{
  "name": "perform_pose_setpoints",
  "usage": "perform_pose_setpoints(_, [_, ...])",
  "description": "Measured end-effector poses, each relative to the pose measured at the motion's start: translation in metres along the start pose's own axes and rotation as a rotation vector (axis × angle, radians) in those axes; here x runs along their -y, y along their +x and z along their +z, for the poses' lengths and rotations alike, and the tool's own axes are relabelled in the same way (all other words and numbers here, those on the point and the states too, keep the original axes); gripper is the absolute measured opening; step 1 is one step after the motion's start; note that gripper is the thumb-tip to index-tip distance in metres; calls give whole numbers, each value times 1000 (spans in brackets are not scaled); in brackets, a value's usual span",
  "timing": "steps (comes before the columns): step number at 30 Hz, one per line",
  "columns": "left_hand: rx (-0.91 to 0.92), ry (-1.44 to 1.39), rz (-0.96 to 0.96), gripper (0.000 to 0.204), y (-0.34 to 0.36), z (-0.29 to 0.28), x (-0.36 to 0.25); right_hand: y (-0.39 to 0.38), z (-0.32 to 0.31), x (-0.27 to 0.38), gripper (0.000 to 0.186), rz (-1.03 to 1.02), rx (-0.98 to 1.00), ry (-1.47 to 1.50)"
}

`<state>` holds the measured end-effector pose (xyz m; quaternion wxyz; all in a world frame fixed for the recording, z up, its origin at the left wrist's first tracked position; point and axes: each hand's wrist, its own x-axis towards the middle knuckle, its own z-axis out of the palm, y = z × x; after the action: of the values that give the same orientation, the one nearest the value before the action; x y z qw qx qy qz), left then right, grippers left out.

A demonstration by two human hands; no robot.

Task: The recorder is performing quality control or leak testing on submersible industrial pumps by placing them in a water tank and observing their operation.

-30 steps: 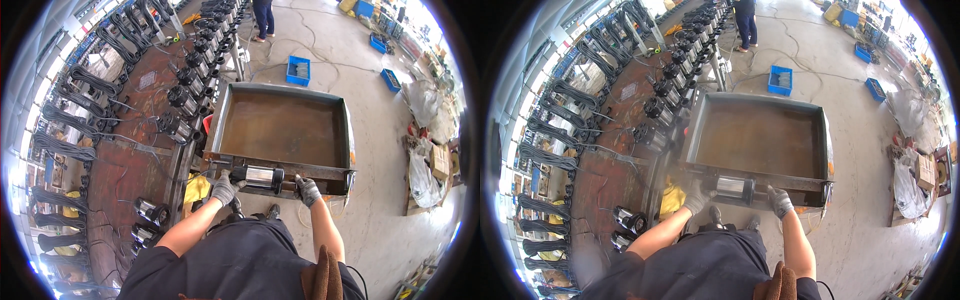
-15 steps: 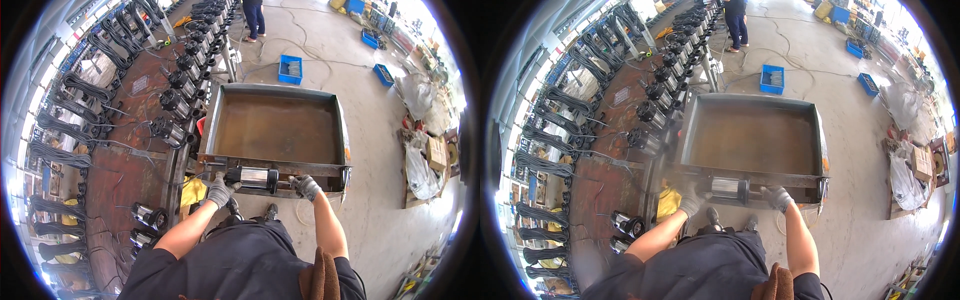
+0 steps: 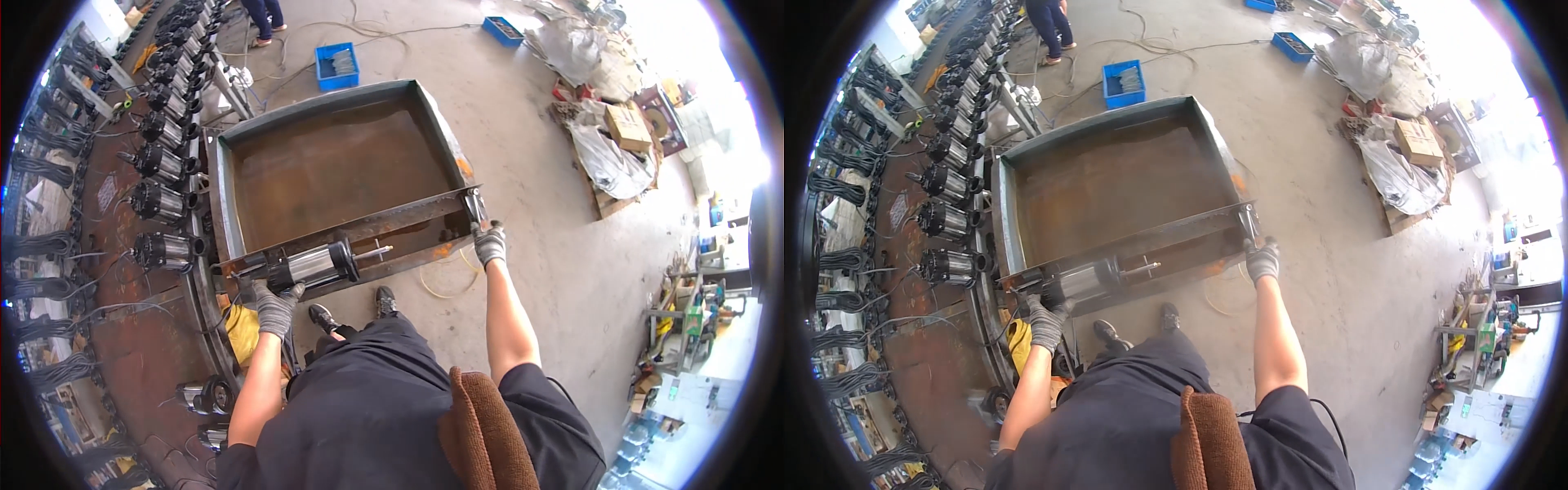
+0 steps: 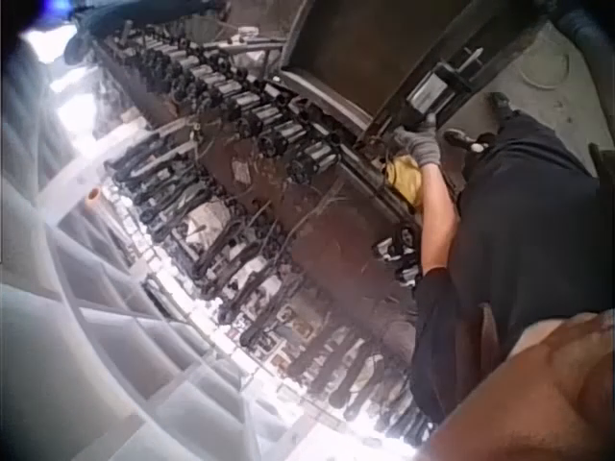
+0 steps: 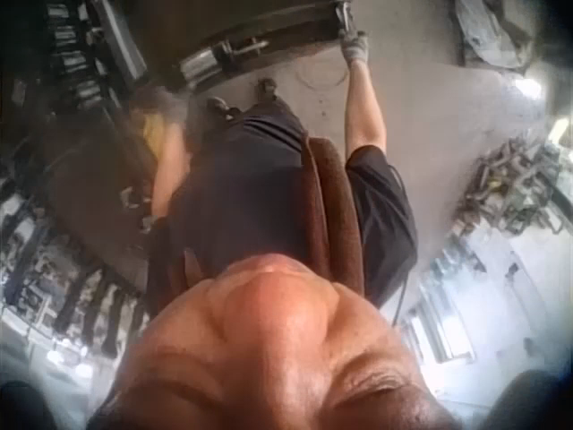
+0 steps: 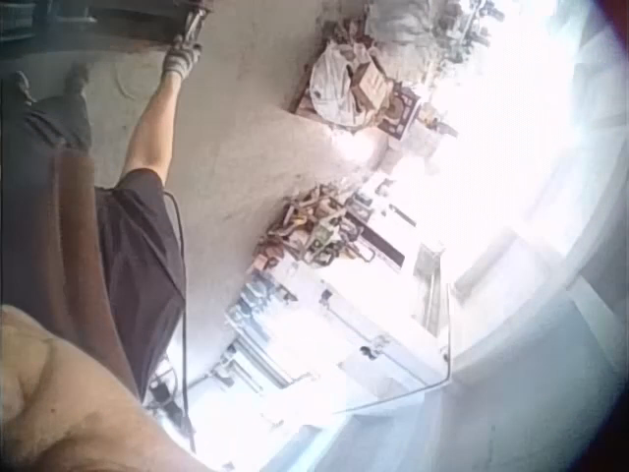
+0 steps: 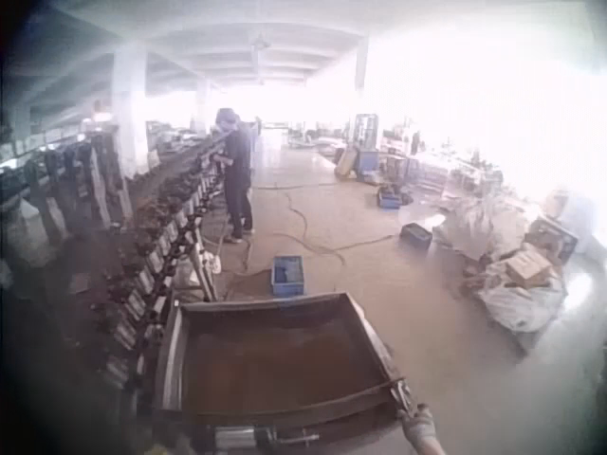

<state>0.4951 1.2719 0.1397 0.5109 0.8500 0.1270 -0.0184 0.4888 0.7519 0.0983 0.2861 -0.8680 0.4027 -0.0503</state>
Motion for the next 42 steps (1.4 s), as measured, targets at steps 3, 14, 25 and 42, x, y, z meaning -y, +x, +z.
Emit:
perform_pose_setpoints(3, [-34, -105, 9, 96, -6, -2, -6, 4, -8, 32, 73, 19, 201, -122])
perform_pose_setpoints(14, [-39, 232, -5, 71, -15, -10, -52, -19, 10, 115, 8, -333, 360, 604])
perform_pose_setpoints(25, [66, -396, -278, 80, 10, -13, 19, -113, 60, 125, 18, 34, 806, 925])
perform_pose_setpoints(42, [-8, 281, -1, 71, -9, -17, -56, -114, 68, 136, 18, 154, 800, 911])
